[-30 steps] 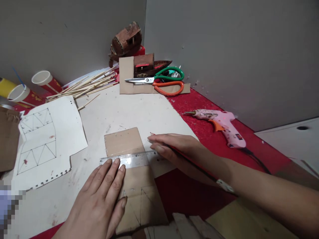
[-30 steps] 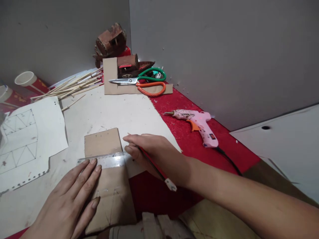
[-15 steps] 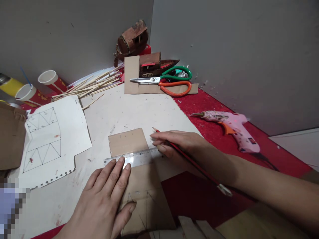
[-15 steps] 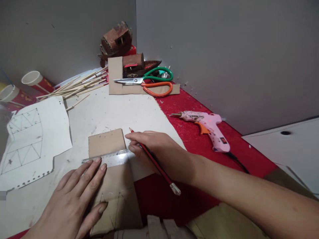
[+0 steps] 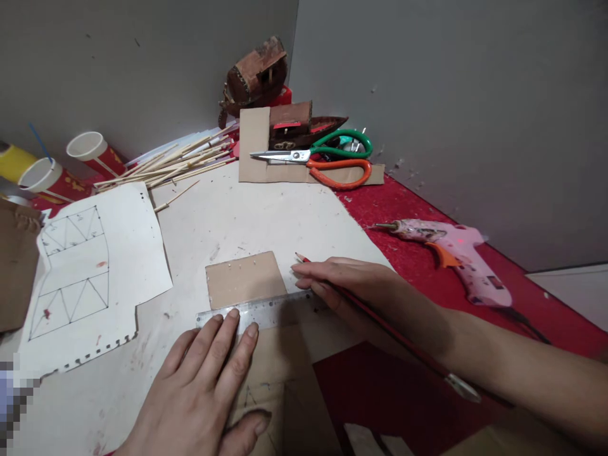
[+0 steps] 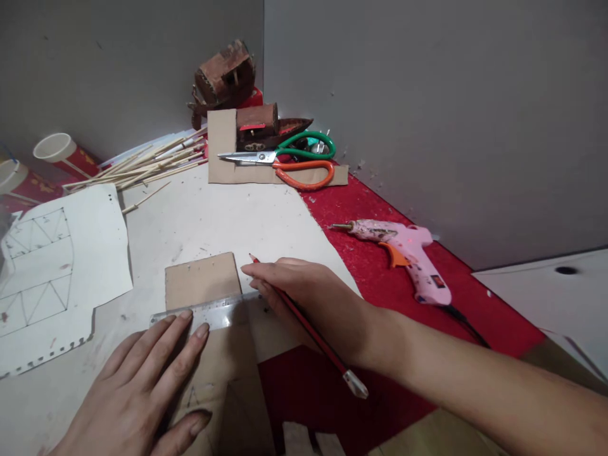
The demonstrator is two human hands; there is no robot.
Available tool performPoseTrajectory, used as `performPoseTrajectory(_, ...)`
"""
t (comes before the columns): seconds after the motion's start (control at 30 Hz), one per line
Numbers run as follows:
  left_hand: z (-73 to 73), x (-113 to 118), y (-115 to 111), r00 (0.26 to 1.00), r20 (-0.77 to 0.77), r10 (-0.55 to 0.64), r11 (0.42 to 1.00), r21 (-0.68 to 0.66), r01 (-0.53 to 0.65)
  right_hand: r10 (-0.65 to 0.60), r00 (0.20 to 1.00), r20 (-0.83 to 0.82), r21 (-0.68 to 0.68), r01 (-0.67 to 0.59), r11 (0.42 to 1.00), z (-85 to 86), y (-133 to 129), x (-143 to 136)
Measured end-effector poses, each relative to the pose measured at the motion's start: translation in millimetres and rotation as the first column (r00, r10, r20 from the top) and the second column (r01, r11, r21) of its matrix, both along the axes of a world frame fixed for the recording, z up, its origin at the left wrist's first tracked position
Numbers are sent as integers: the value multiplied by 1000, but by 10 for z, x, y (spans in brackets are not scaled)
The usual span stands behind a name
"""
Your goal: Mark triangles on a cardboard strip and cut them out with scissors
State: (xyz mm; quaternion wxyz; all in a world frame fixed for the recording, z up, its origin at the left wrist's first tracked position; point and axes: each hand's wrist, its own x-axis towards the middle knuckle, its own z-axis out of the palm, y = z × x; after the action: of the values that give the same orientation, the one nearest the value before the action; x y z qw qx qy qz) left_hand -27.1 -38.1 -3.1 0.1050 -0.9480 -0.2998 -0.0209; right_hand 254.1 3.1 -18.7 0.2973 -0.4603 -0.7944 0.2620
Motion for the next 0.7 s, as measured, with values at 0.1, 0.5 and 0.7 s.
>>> performPoseTrajectory(0.1,-26,-5,14,1000,20,-10,1000,-3,10,9,1000,-2,-11,-9,1000,-13,11,7)
performPoseTrajectory(0.5,-51,-8,55,999,30,-43,999,-31,44,100,936,-338,-264,-196,944,312,171,-257)
performPoseTrajectory(0.7,-63,8,52,999,29,-41,999,-31,42,117,933,-340,-341,-238,909,259,309,-492)
